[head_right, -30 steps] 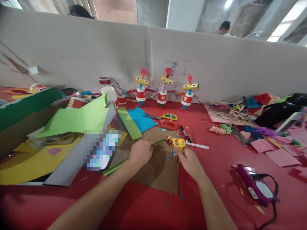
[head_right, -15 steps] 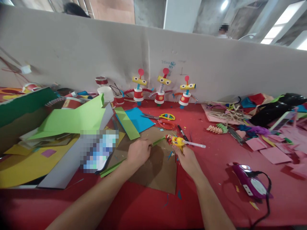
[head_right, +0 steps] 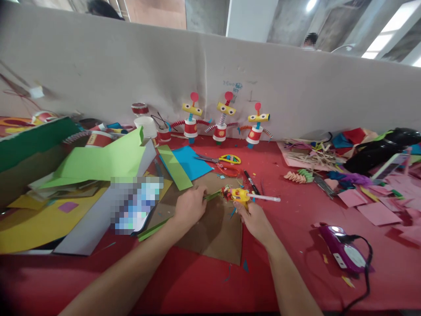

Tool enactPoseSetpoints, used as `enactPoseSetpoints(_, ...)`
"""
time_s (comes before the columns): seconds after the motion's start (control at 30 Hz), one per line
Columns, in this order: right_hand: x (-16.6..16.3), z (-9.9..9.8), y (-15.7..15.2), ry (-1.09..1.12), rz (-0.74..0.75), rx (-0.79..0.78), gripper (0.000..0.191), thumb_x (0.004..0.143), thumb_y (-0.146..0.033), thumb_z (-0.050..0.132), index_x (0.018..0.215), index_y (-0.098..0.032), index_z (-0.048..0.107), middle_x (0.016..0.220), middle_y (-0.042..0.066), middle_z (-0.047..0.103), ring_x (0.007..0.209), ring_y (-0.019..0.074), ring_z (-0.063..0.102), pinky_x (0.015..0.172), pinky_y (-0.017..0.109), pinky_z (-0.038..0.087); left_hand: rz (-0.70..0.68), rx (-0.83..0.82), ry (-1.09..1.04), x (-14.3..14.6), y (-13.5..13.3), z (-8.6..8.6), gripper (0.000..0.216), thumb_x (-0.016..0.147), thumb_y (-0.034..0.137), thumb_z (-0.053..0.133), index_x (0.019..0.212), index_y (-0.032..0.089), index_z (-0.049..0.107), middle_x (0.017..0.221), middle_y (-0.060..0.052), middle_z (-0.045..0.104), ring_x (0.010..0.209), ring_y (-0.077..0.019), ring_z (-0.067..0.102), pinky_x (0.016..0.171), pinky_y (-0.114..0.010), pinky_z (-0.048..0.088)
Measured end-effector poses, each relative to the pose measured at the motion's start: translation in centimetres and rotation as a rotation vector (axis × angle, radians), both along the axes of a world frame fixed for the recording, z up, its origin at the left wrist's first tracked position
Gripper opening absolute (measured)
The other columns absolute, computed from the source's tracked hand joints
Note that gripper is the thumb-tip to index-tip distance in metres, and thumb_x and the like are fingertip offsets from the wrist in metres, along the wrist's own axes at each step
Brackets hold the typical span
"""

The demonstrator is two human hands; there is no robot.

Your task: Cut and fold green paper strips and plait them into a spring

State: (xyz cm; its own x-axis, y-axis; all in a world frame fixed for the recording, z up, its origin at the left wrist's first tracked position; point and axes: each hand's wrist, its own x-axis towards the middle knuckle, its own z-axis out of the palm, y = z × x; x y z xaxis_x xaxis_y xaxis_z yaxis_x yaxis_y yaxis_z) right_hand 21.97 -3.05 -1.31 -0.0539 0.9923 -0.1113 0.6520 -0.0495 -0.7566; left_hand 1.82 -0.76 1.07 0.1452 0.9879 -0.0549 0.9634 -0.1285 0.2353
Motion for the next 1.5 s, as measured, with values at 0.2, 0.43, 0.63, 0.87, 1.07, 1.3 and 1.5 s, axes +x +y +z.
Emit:
enactPoseSetpoints(0.2,-0.4,0.1,-0.3,0.054,0.046,-0.030,0.047,0.082,-0.061,0.035,0.061,-0.020,0.044,0.048,-0.003,0.046,0.046,0.0118,0.043,0.046,0.023,0.032,0.000,0.014,-0.009,0.0,0.1,-0.3,0.021,0.084,0.017,0.039,0.098,0.020,0.054,0.094,-0.008,0.063,0.087,-0.0187,0.062,0.071,-0.027,0.047)
enactPoseSetpoints(0.43,-0.4,0.1,-0.4,0.046,0.079,-0.047,0.046,0.084,-0.059,0.033,0.060,-0.020,0.044,0.048,-0.002,0.044,0.047,0.0124,0.043,0.046,0.023,0.031,-0.015,0.052,-0.025,-0.1,0.2,-0.5,0.019,0.082,0.016,0.039,0.094,0.019,0.054,0.091,-0.007,0.063,0.084,-0.0199,0.062,0.068,-0.029,0.047)
enactPoseSetpoints(0.63,0.4,0.4,0.2,-0.164,-0.139,0.081,0.046,0.084,-0.057,0.032,0.086,-0.018,0.057,0.065,0.006,0.061,0.062,0.0210,0.058,0.054,0.027,0.038,-0.028,0.043,-0.020,-0.1,0.2,-0.4,0.018,0.082,0.017,0.041,0.091,0.020,0.056,0.092,-0.007,0.063,0.084,-0.0196,0.062,0.067,-0.028,0.046)
enactPoseSetpoints(0.87,6.3,1.5,0.3,-0.770,-0.304,0.130,0.042,0.088,-0.043,0.030,0.106,-0.011,0.050,0.089,0.019,0.063,0.074,0.0299,0.062,0.058,0.035,0.041,-0.040,0.049,-0.044,-0.3,0.2,-0.5,0.019,0.080,0.015,0.042,0.086,0.018,0.060,0.089,-0.008,0.064,0.081,-0.0214,0.062,0.064,-0.029,0.046)
enactPoseSetpoints(1.07,9.5,0.8,0.4,-0.975,-0.354,0.031,0.027,0.081,-0.022,0.042,0.100,-0.010,0.057,0.101,0.027,0.058,0.092,0.0390,0.056,0.070,0.048,0.042,-0.018,0.069,-0.102,-0.5,0.4,-0.7,0.020,0.081,0.017,0.041,0.083,0.018,0.061,0.086,-0.009,0.065,0.077,-0.0209,0.062,0.063,-0.027,0.044)
enactPoseSetpoints(1.3,-0.4,3.0,3.1,0.269,-0.035,0.048,0.027,0.069,-0.024,0.063,0.096,-0.022,0.058,0.094,0.008,0.064,0.089,0.0217,0.060,0.081,0.038,0.046,0.088,0.104,-0.452,-1.3,0.8,0.3,0.013,0.078,0.020,0.046,0.081,0.021,0.059,0.077,-0.003,0.066,0.074,-0.0179,0.061,0.062,-0.025,0.038)
enactPoseSetpoints(1.5,-5.2,1.1,3.7,1.085,0.146,-0.263,0.037,0.063,-0.023,0.075,0.098,-0.025,0.061,0.095,0.001,0.065,0.087,0.0140,0.060,0.078,0.027,0.045,0.037,-0.077,-0.973,-1.9,1.5,0.8,0.002,0.071,0.017,0.052,0.070,0.017,0.053,0.063,0.001,0.058,0.060,-0.0116,0.055,0.055,-0.021,0.037)
